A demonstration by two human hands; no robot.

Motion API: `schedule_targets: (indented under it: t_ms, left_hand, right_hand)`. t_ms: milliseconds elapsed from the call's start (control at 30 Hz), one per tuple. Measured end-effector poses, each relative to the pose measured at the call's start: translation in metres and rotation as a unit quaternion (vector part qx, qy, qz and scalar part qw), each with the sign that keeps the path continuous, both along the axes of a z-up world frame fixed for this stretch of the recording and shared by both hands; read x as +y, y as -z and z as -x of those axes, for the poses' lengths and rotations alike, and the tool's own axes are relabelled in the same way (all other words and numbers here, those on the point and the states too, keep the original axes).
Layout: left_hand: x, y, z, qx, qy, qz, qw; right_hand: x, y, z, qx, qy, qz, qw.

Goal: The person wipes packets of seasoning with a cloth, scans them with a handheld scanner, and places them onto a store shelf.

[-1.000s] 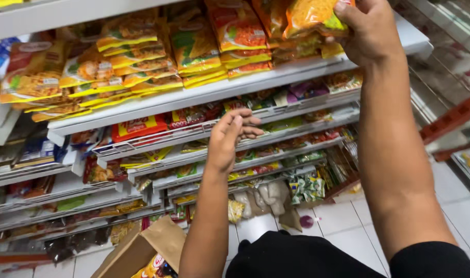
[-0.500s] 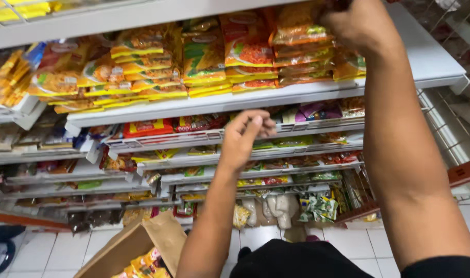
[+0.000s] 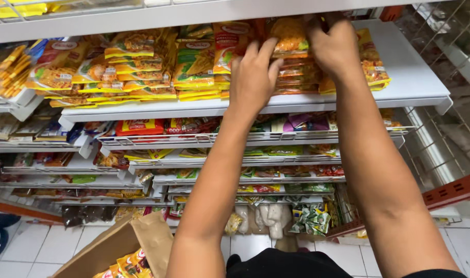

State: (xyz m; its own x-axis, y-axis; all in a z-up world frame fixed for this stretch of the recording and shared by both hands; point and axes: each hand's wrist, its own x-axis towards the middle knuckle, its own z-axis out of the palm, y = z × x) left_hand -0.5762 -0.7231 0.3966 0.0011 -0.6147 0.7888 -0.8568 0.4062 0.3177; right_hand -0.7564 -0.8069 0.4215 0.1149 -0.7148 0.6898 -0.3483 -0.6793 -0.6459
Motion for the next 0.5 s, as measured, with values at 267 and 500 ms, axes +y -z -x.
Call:
schedule_targets:
  t_ms: [267,500]
  left_hand:
    - [-0.018,0.017,-0.002,-0.020,-0.075,0.021,0.997]
    - [-0.009,0.015,0.004,-0.034,-0.119,0.041,0.991]
  right_hand:
    - [0.032,-0.001,0.034,0.120,-0.045,0.022,0.992]
    - [0.026,0.019,0.034,0.119,0.009,0.077,0.990]
